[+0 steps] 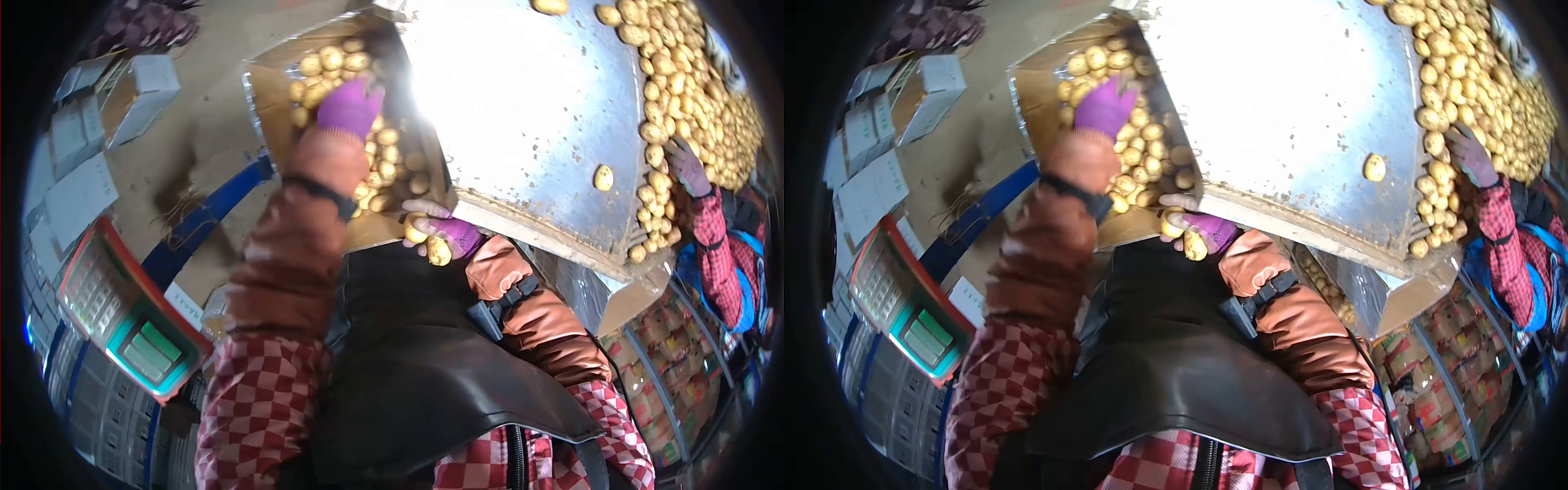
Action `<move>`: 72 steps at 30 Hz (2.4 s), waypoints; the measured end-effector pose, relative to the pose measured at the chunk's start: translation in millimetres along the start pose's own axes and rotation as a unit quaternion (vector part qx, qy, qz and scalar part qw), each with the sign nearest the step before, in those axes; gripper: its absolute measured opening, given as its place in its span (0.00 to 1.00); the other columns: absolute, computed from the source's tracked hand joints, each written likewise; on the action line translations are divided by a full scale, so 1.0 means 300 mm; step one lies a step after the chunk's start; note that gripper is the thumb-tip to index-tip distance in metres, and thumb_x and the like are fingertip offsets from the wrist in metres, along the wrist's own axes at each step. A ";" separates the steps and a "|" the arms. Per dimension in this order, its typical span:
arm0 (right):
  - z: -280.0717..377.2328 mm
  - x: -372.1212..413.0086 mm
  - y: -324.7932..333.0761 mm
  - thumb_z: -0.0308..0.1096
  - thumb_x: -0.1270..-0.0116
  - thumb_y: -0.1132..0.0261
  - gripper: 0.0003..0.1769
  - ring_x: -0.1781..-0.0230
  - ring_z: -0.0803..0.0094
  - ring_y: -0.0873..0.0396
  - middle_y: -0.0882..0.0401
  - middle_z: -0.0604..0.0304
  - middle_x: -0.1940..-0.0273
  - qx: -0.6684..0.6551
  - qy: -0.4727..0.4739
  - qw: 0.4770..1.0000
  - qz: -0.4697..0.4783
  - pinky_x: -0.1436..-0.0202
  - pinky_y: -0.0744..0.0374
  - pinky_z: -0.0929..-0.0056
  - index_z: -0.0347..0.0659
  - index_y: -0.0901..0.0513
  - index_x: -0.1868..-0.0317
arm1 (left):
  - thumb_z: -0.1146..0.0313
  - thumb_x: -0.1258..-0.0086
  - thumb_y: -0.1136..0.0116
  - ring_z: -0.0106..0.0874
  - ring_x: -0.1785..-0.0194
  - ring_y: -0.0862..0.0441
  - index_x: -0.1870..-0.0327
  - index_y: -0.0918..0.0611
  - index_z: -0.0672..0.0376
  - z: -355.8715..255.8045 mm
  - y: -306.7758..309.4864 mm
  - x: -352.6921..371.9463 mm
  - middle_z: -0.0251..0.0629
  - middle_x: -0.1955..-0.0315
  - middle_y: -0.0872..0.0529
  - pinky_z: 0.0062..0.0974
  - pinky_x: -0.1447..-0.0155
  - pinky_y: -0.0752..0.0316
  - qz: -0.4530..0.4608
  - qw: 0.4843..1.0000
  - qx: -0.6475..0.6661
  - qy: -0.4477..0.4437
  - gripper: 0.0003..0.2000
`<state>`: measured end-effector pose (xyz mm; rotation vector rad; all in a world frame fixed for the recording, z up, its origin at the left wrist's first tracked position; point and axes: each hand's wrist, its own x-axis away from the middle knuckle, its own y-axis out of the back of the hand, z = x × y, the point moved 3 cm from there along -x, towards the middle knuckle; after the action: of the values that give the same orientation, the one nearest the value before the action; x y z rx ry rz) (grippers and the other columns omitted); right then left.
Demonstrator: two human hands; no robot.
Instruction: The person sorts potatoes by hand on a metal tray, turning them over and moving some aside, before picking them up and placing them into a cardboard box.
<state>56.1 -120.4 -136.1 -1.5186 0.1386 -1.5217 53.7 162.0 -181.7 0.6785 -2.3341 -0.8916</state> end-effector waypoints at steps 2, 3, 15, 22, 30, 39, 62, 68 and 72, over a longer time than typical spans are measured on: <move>0.003 0.045 0.014 0.40 0.30 0.34 0.35 0.50 0.60 0.17 0.25 0.55 0.44 0.031 -0.014 0.999 -0.023 0.60 0.17 0.70 0.43 0.38 0.26 | 0.51 0.27 0.50 0.41 0.38 0.26 0.45 0.18 0.53 0.037 -0.159 -0.232 0.41 0.43 0.20 0.39 0.40 0.28 0.008 0.959 -0.276 -0.055 0.19; 0.001 0.073 0.020 0.42 0.30 0.34 0.36 0.51 0.60 0.17 0.24 0.53 0.45 0.041 0.001 0.998 -0.042 0.60 0.17 0.70 0.40 0.37 0.27 | 0.52 0.27 0.50 0.38 0.33 0.30 0.42 0.19 0.51 0.069 -0.243 -0.341 0.37 0.38 0.22 0.40 0.37 0.30 0.000 0.932 -0.357 -0.064 0.19; 0.014 0.047 -0.077 0.39 0.30 0.35 0.32 0.60 0.69 0.18 0.20 0.56 0.54 0.017 0.004 0.998 0.059 0.62 0.19 0.73 0.42 0.32 0.29 | 0.49 0.47 0.32 0.47 0.29 0.39 0.40 0.22 0.43 0.198 -0.150 0.457 0.38 0.29 0.37 0.54 0.32 0.39 0.159 0.917 -0.365 0.018 0.30; 0.168 0.094 -0.268 0.37 0.31 0.33 0.34 0.65 0.74 0.20 0.20 0.57 0.54 0.129 -0.051 0.989 0.055 0.64 0.21 0.75 0.42 0.35 0.27 | 0.50 0.45 0.34 0.47 0.25 0.43 0.35 0.27 0.33 0.164 -0.225 0.372 0.37 0.27 0.39 0.58 0.34 0.37 0.185 0.936 -0.291 -0.070 0.32; 0.258 0.105 -0.243 0.46 0.27 0.39 0.31 0.57 0.63 0.17 0.24 0.52 0.44 -0.108 -0.047 0.990 0.072 0.65 0.18 0.72 0.39 0.33 0.30 | 0.50 0.42 0.36 0.42 0.28 0.37 0.38 0.24 0.43 0.234 -0.188 0.264 0.39 0.35 0.28 0.52 0.34 0.33 0.227 0.948 -0.224 -0.005 0.28; 0.303 0.215 -0.222 0.48 0.28 0.37 0.40 0.54 0.58 0.18 0.26 0.49 0.41 -0.180 0.297 0.937 0.039 0.66 0.17 0.72 0.40 0.44 0.25 | 0.59 0.26 0.50 0.36 0.62 0.15 0.51 0.16 0.57 0.106 0.024 0.462 0.42 0.64 0.12 0.29 0.60 0.20 0.087 0.959 0.252 0.101 0.15; 0.339 0.856 0.406 0.44 0.23 0.46 0.29 0.43 0.57 0.23 0.30 0.45 0.39 -0.336 0.385 0.857 0.063 0.40 0.20 0.60 0.39 0.39 0.29 | 0.79 0.40 0.36 0.31 0.39 0.23 0.32 0.32 0.65 -1.193 -0.295 0.694 0.42 0.45 0.21 0.30 0.35 0.28 0.245 0.922 0.296 -0.051 0.32; 0.330 0.925 0.515 0.63 0.25 0.51 0.33 0.60 0.62 0.16 0.17 0.53 0.56 -0.395 0.347 0.849 0.047 0.62 0.15 0.69 0.42 0.28 0.39 | 0.79 0.42 0.33 0.30 0.42 0.21 0.36 0.30 0.64 -1.291 -0.326 0.673 0.41 0.46 0.20 0.30 0.36 0.28 0.275 0.905 0.293 -0.136 0.30; 0.301 0.988 0.578 0.70 0.28 0.55 0.35 0.70 0.65 0.17 0.16 0.61 0.67 -0.410 0.341 0.846 0.013 0.74 0.20 0.71 0.46 0.22 0.49 | 0.77 0.45 0.31 0.28 0.47 0.19 0.41 0.27 0.62 -1.350 -0.346 0.605 0.39 0.52 0.19 0.28 0.42 0.23 0.217 0.917 0.262 -0.206 0.28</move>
<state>285.8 -363.7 -17.2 -1.4677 1.3686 -2.0521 208.1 -195.2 55.8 0.1387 -2.9771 -0.2088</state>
